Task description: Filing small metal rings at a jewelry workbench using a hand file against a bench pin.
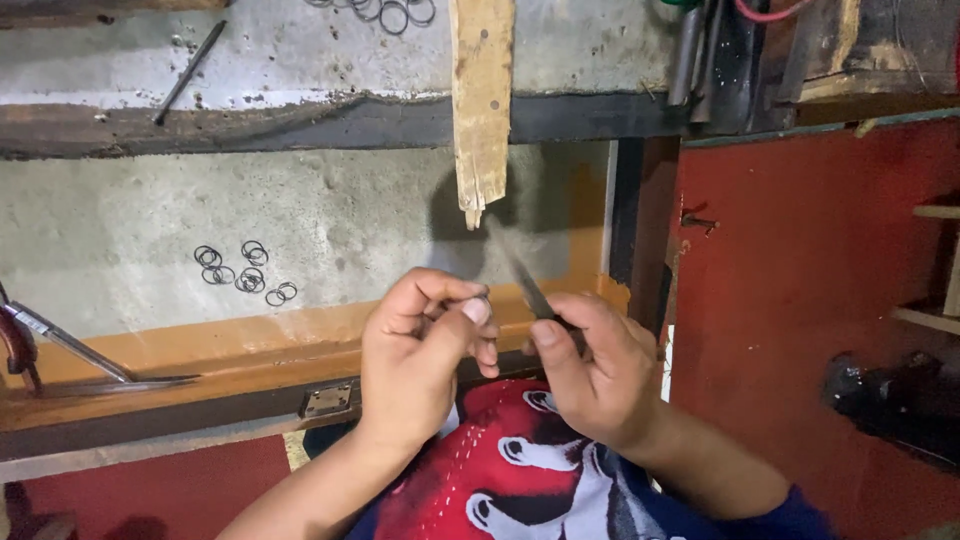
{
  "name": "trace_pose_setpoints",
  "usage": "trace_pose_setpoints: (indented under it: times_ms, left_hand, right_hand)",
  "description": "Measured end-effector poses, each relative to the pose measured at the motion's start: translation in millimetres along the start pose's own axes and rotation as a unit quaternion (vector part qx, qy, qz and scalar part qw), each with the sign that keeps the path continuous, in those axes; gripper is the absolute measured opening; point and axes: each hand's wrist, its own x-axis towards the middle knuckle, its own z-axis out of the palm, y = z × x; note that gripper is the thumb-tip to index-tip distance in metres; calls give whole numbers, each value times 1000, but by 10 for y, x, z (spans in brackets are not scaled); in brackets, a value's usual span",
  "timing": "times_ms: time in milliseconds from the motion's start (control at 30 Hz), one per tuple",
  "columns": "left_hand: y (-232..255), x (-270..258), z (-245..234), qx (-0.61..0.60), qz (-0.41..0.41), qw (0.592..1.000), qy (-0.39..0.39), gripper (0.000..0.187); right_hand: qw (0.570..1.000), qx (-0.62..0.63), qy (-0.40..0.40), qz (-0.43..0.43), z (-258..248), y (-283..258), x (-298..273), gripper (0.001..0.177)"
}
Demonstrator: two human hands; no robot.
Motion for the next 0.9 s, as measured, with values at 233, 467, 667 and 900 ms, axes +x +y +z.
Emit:
trace_pose_setpoints:
  times_ms: [233,467,667,900]
  left_hand:
    - [-2,74,62,-154,-77,983,60,8]
    - [-35,250,96,-116,-48,987,96,8]
    - [-191,496,10,52,55,990,120,8]
    - [-296,577,-20,182,183,958,122,8]
  right_hand:
    - [991,84,77,-65,179,164,42,15]
    - [993,54,84,-59,250,221,104,13]
    - [994,65,78,-47,400,408,162,13]
    - [993,72,67,-66,476,536,261,12]
